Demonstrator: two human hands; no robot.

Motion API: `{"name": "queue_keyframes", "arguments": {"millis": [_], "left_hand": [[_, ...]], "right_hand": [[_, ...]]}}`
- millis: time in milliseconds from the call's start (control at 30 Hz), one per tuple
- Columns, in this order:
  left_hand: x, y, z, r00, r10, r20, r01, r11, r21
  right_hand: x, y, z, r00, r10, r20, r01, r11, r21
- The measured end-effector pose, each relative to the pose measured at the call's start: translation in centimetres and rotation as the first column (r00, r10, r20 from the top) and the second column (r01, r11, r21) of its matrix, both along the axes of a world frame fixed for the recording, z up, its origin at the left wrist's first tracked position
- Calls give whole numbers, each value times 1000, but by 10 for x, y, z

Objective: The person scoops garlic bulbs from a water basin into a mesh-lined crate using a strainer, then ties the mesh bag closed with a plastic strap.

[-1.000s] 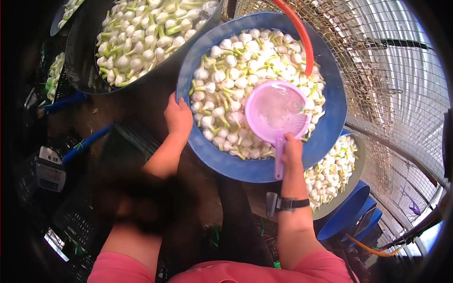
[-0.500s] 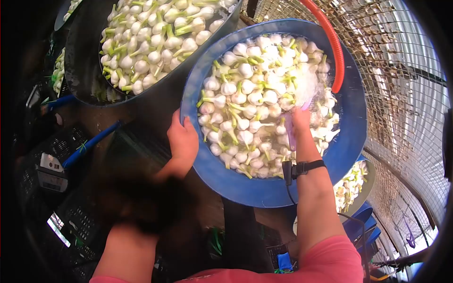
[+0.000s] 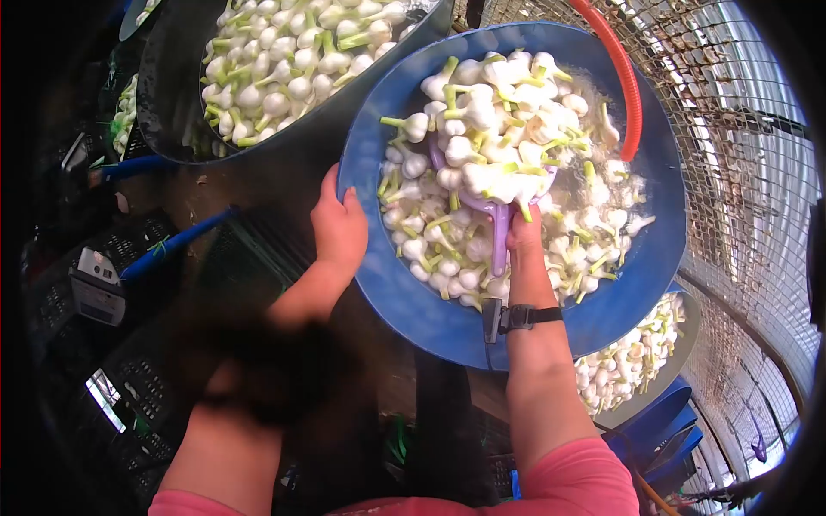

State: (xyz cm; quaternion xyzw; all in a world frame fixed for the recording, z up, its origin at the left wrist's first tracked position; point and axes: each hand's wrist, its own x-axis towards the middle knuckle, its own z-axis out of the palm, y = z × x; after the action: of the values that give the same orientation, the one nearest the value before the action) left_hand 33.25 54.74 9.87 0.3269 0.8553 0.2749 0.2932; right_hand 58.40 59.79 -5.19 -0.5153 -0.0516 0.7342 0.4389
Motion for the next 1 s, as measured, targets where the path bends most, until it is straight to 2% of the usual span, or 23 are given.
{"name": "queue_keyframes", "arguments": {"millis": [133,233,267,333,467,533,567,600,667,700,733,767,800,833,867,933,967,1000], "left_hand": [[1,-1,-6,1000,-16,-6,16,990,139],[1,2,4,999,30,29,-32,996,78],[2,2,8,993,59,106,-67,996,67],[3,1,5,975,92,204,-106,993,59],[-6,-10,-18,976,159,148,-202,917,343],[-9,-26,-17,985,137,104,-167,904,393],[-10,-41,-21,988,118,103,-147,931,334],[-11,-58,-16,977,122,177,-174,932,318],[-17,-101,-6,988,57,145,-105,934,343],[-23,-126,-6,982,23,185,-85,938,337],[-27,-151,-3,974,-8,224,-68,942,328],[-30,-177,1,921,21,390,-154,938,311],[-33,-202,2,917,42,396,-172,939,299],[-35,-227,3,861,96,499,-227,951,209],[-40,-255,5,797,170,579,-284,952,112],[-57,-299,16,816,247,522,-303,953,23],[-67,-316,17,852,266,452,-316,948,36],[-80,-333,12,850,298,435,-346,938,33]], "right_hand": [[14,-10,18,994,33,105,-37,999,27],[28,-20,34,981,74,179,-87,994,66],[31,-22,38,977,80,199,-96,992,75],[36,-29,42,982,-20,190,3,996,90],[45,-50,69,972,105,210,-128,987,97],[42,-61,86,961,101,256,-131,986,103],[43,-67,96,941,111,319,-140,988,70],[40,-72,111,934,125,334,-159,984,77],[29,-81,140,944,117,308,-156,982,108],[22,-87,155,936,114,334,-165,978,127],[15,-96,175,937,87,339,-168,962,217],[1,-100,192,947,-8,322,-73,968,239],[7,-106,199,904,60,424,-190,944,270],[0,-114,232,799,226,558,-389,901,192],[-13,-121,249,811,256,526,-394,903,169],[-40,-133,268,476,400,783,-739,664,110],[-56,-140,278,287,400,870,-861,506,51],[-85,-152,284,326,444,835,-856,514,60]]}}
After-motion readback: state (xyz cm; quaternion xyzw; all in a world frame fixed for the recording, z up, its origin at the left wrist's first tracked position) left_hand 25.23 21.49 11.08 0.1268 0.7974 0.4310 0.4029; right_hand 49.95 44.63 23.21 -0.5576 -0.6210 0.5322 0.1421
